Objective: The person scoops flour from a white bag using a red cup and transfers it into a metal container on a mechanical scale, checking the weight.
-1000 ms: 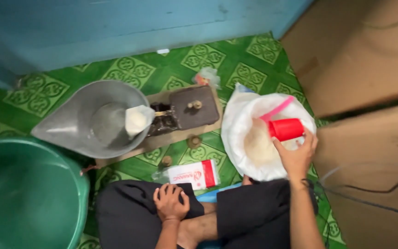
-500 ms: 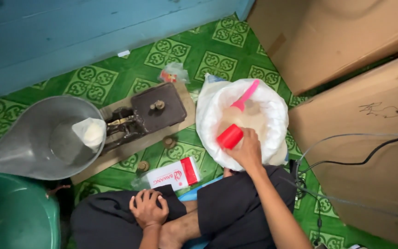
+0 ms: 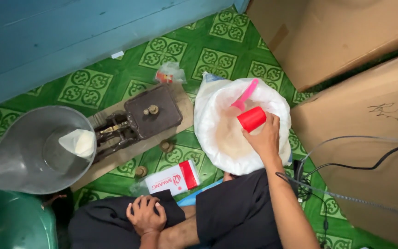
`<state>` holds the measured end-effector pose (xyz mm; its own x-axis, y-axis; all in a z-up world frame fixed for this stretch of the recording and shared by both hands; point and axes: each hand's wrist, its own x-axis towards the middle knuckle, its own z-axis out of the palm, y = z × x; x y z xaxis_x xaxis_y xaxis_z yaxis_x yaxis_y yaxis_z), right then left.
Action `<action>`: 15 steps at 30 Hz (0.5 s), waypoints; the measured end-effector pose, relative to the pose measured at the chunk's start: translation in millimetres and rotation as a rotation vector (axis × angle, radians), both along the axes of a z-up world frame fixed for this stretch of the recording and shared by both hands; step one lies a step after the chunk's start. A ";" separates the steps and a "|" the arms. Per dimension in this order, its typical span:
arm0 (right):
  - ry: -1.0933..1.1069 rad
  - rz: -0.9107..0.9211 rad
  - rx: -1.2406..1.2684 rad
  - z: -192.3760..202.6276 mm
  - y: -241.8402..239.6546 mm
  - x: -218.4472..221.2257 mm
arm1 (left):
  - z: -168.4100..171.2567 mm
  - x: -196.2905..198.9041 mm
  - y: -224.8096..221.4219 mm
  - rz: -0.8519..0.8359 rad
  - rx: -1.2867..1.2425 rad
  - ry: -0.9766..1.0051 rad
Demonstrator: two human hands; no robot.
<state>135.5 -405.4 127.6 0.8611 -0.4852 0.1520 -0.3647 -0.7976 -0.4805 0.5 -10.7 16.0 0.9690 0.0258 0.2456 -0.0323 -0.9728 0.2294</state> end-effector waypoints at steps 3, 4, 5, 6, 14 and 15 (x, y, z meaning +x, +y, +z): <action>0.035 -0.020 -0.020 -9.3 5.5 1.3 | 3.3 1.7 -0.8 -0.005 0.017 0.005; 0.038 -0.024 -0.017 -11.2 8.7 3.2 | 1.2 1.3 -0.6 -0.010 0.020 0.008; -0.002 0.016 -0.059 -13.1 11.8 5.3 | -0.9 1.0 -0.5 -0.006 0.033 0.017; -0.042 0.054 -0.100 -15.1 15.7 6.6 | -2.6 0.8 0.9 -0.005 0.048 0.028; -0.011 -0.006 -0.126 -44.6 16.1 22.9 | 5.4 5.1 -4.7 -0.008 0.097 0.015; 0.031 -0.033 -0.061 -49.1 17.8 24.5 | 6.9 5.8 -5.2 -0.007 0.109 0.000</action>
<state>160.0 -387.6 78.6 0.8493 -0.5044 0.1559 -0.4055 -0.8123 -0.4192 6.3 -15.9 22.8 0.9691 -0.0076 0.2465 -0.0387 -0.9918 0.1218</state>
